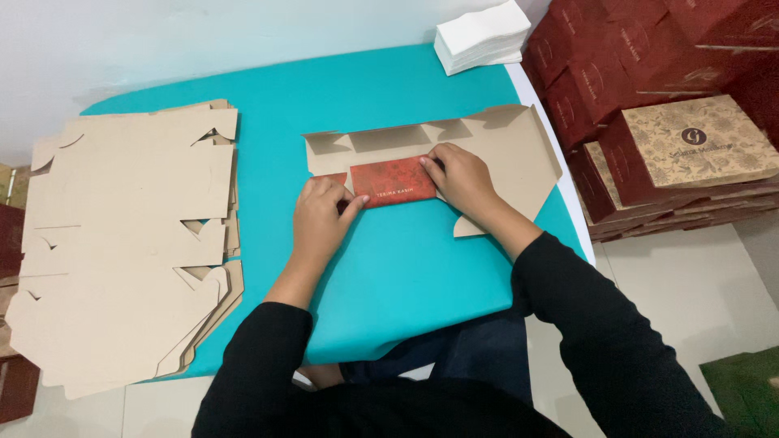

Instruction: The person folds a flat cardboard piece into a box shape, inserts a white tissue paper, and closes the lid. They then place the finished box on a stack of similar boxes.

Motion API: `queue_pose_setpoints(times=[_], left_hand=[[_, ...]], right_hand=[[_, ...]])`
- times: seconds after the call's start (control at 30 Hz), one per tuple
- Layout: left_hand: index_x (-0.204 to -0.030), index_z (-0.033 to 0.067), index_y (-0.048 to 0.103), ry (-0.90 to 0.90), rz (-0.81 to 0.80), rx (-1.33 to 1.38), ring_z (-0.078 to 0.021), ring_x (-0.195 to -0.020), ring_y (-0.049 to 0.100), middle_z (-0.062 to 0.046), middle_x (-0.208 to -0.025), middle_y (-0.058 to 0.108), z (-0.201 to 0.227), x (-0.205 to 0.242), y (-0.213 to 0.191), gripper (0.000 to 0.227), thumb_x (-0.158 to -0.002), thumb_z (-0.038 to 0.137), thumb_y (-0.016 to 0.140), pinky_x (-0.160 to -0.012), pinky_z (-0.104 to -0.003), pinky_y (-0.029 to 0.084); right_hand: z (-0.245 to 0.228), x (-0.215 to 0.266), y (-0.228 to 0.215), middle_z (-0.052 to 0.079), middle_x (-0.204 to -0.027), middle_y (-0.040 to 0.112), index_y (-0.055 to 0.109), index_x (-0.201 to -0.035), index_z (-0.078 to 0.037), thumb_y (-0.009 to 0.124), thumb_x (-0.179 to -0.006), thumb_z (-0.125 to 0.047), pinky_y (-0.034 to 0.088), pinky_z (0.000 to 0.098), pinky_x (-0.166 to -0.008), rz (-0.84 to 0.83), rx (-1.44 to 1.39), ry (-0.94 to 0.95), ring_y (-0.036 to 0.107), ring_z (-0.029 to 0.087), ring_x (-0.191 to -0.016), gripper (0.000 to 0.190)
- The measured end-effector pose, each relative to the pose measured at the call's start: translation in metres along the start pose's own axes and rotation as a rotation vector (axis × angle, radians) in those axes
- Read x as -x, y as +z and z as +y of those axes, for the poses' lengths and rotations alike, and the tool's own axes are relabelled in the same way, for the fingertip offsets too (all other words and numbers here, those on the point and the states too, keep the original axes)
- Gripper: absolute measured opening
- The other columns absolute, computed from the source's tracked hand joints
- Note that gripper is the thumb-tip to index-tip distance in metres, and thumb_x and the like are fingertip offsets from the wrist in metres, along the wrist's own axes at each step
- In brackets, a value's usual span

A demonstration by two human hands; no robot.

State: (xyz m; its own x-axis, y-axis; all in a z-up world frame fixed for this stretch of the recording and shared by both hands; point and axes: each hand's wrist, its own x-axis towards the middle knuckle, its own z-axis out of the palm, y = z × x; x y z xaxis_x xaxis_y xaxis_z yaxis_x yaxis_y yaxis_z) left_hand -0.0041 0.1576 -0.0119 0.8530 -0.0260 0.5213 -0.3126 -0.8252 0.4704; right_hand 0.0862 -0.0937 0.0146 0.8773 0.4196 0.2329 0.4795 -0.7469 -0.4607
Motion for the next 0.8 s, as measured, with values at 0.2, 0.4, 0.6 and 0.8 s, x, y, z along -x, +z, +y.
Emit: queue_pose_setpoints(times=[0.2,0.4,0.6,0.8], left_hand=[[-0.091,0.0119,0.059,0.116,0.025,-0.314,-0.024,-0.082,0.058,-0.003,-0.09,0.052,0.024,-0.001,-0.003,0.028,-0.076,0.026,0.077,-0.065,-0.036,0.049],[-0.085,0.0239,0.06,0.184,0.033,-0.532,-0.0148,-0.081,0.056,0.007,-0.082,0.054,0.013,0.006,0.011,0.018,-0.08,0.038,0.07,-0.062,-0.027,0.05],[-0.083,0.0194,0.057,0.347,0.097,-0.666,-0.0184,-0.086,0.055,0.001,-0.081,0.054,0.008,0.019,0.024,0.011,-0.092,0.025,0.055,-0.071,-0.027,0.048],[-0.093,0.02,0.061,0.308,-0.03,-0.77,-0.0102,-0.086,0.056,0.006,-0.081,0.054,0.033,0.033,0.026,0.011,-0.088,0.019,0.051,-0.058,-0.018,0.05]], right_hand=[[-0.012,0.008,-0.001,0.011,-0.082,0.058,0.058,-0.095,-0.006,0.054,-0.096,-0.026,0.05,0.0412,-0.067,0.028,0.152,-0.068,0.064,0.032,-0.08,0.02],[-0.039,0.024,0.009,0.012,-0.099,0.065,0.067,-0.101,-0.005,0.063,-0.091,-0.022,0.047,0.04,-0.087,0.223,0.285,-0.614,0.059,0.03,-0.103,0.021],[-0.057,0.036,0.018,0.007,-0.106,0.067,0.068,-0.101,-0.007,0.052,-0.098,-0.023,0.045,0.039,-0.09,0.098,0.197,-0.693,0.058,0.027,-0.11,0.023],[-0.059,0.041,0.023,0.006,-0.105,0.066,0.068,-0.1,-0.007,0.052,-0.097,-0.022,0.043,0.0399,-0.093,0.133,0.269,-0.685,0.057,0.026,-0.111,0.022]])
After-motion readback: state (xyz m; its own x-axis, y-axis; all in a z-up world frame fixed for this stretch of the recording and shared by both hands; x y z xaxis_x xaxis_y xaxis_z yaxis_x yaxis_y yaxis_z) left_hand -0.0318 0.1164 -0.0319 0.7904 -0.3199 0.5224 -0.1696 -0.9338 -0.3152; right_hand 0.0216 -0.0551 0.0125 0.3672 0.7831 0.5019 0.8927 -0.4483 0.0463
